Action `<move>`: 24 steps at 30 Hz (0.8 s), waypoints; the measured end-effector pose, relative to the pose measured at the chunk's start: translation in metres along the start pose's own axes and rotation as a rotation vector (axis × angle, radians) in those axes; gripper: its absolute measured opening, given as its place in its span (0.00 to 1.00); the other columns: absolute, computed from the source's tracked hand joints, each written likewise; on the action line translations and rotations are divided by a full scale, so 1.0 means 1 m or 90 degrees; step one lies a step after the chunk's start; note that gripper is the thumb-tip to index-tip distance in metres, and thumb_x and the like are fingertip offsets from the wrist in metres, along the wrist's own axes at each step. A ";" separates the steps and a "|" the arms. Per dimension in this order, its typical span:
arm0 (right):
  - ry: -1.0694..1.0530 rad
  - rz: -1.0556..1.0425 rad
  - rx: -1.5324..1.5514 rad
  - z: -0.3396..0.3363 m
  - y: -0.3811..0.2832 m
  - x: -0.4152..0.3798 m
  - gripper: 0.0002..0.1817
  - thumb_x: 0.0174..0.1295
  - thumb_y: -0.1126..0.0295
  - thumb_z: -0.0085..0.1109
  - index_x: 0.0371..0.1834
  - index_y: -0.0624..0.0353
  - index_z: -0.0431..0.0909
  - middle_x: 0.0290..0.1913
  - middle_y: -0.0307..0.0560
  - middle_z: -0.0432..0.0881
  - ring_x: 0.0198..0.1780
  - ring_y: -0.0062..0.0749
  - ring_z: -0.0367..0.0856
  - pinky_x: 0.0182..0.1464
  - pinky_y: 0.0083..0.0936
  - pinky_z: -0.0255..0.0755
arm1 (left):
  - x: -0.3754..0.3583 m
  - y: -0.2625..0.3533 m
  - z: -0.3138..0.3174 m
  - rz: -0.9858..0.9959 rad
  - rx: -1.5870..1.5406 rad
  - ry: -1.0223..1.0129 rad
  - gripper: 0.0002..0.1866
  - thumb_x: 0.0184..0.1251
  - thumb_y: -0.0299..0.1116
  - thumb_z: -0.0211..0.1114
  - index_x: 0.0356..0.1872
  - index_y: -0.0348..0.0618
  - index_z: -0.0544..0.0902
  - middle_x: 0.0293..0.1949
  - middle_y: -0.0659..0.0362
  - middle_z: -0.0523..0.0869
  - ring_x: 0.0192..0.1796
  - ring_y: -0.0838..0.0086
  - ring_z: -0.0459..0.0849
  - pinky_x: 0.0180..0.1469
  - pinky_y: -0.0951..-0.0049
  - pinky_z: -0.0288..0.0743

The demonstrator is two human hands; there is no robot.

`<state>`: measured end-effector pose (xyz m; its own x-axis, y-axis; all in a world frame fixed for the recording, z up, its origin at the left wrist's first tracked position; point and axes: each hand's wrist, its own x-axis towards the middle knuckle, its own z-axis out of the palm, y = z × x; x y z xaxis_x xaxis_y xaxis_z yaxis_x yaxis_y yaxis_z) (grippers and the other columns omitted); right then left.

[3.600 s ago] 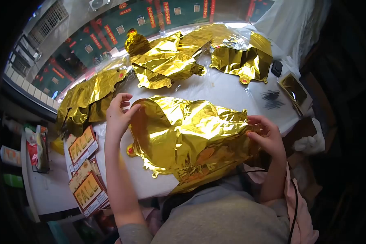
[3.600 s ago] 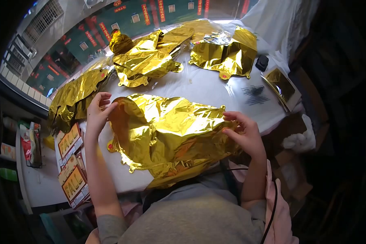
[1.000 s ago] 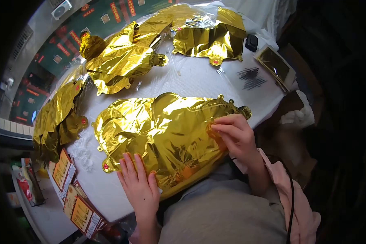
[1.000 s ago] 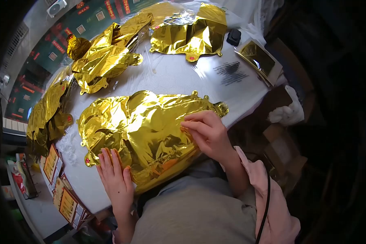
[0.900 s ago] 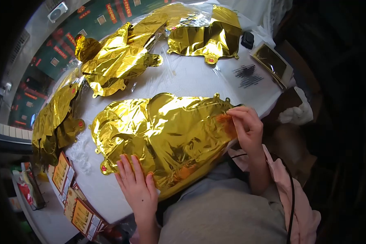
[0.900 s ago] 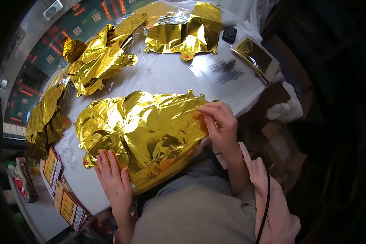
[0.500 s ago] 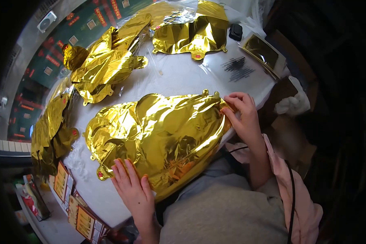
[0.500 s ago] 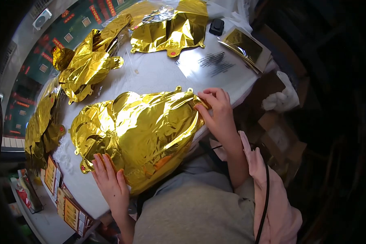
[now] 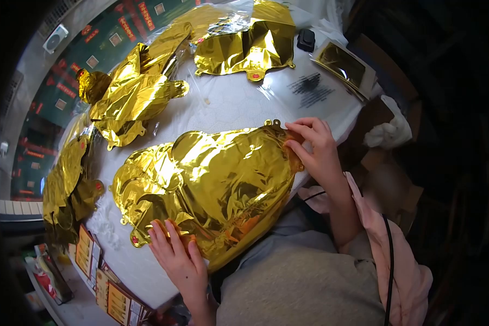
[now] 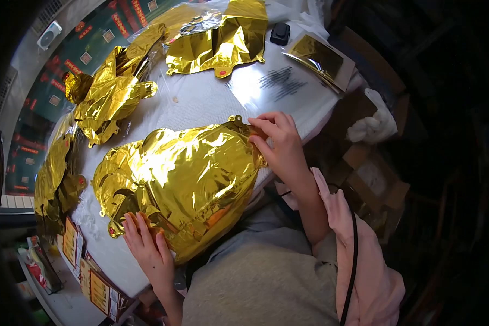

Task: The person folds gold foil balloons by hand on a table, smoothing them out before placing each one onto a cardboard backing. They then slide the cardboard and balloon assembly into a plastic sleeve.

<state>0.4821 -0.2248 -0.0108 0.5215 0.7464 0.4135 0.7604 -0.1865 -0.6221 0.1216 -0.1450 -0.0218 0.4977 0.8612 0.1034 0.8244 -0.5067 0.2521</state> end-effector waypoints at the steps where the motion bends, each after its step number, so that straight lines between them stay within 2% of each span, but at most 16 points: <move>1: 0.000 0.000 -0.001 -0.001 0.000 0.000 0.18 0.61 0.75 0.74 0.56 0.59 0.89 0.54 0.48 0.84 0.57 0.44 0.81 0.61 0.34 0.76 | 0.000 0.000 0.000 -0.003 -0.001 0.002 0.32 0.82 0.37 0.55 0.84 0.42 0.65 0.86 0.45 0.58 0.87 0.46 0.53 0.86 0.44 0.44; 4: 0.011 -0.013 -0.053 -0.003 0.002 0.000 0.20 0.60 0.75 0.75 0.57 0.59 0.89 0.55 0.48 0.84 0.58 0.44 0.80 0.62 0.34 0.76 | 0.001 -0.001 0.000 0.001 -0.018 0.010 0.33 0.80 0.38 0.58 0.83 0.40 0.66 0.85 0.42 0.59 0.87 0.42 0.53 0.85 0.40 0.45; 10: -0.011 -0.013 -0.046 -0.006 0.005 0.002 0.20 0.59 0.75 0.74 0.57 0.56 0.90 0.55 0.46 0.85 0.59 0.44 0.80 0.64 0.34 0.75 | 0.001 -0.001 -0.001 0.001 -0.036 0.013 0.33 0.80 0.38 0.58 0.82 0.39 0.67 0.85 0.41 0.59 0.86 0.41 0.54 0.85 0.40 0.46; 13: -0.043 -0.036 -0.068 -0.007 0.009 0.002 0.19 0.59 0.76 0.74 0.55 0.55 0.91 0.54 0.44 0.86 0.59 0.43 0.80 0.64 0.35 0.75 | 0.000 0.001 -0.003 -0.004 -0.023 0.006 0.32 0.80 0.35 0.55 0.82 0.40 0.67 0.86 0.43 0.59 0.87 0.43 0.53 0.86 0.44 0.45; 21: -0.087 -0.101 -0.103 -0.007 0.003 0.003 0.13 0.64 0.76 0.67 0.51 0.55 0.91 0.55 0.41 0.88 0.61 0.42 0.81 0.69 0.38 0.65 | 0.000 0.000 -0.002 -0.014 -0.049 0.018 0.32 0.79 0.33 0.56 0.82 0.39 0.67 0.85 0.42 0.58 0.87 0.43 0.53 0.86 0.42 0.43; 24: -0.099 -0.092 -0.110 -0.008 0.002 0.004 0.14 0.65 0.78 0.66 0.52 0.56 0.91 0.56 0.43 0.88 0.61 0.42 0.82 0.68 0.37 0.68 | -0.001 0.001 -0.003 -0.025 -0.060 0.020 0.33 0.78 0.32 0.57 0.82 0.39 0.67 0.85 0.42 0.58 0.87 0.42 0.53 0.86 0.41 0.43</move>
<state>0.4892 -0.2272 -0.0050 0.3465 0.8601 0.3745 0.8848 -0.1670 -0.4351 0.1206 -0.1462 -0.0190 0.4556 0.8819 0.1208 0.8133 -0.4676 0.3462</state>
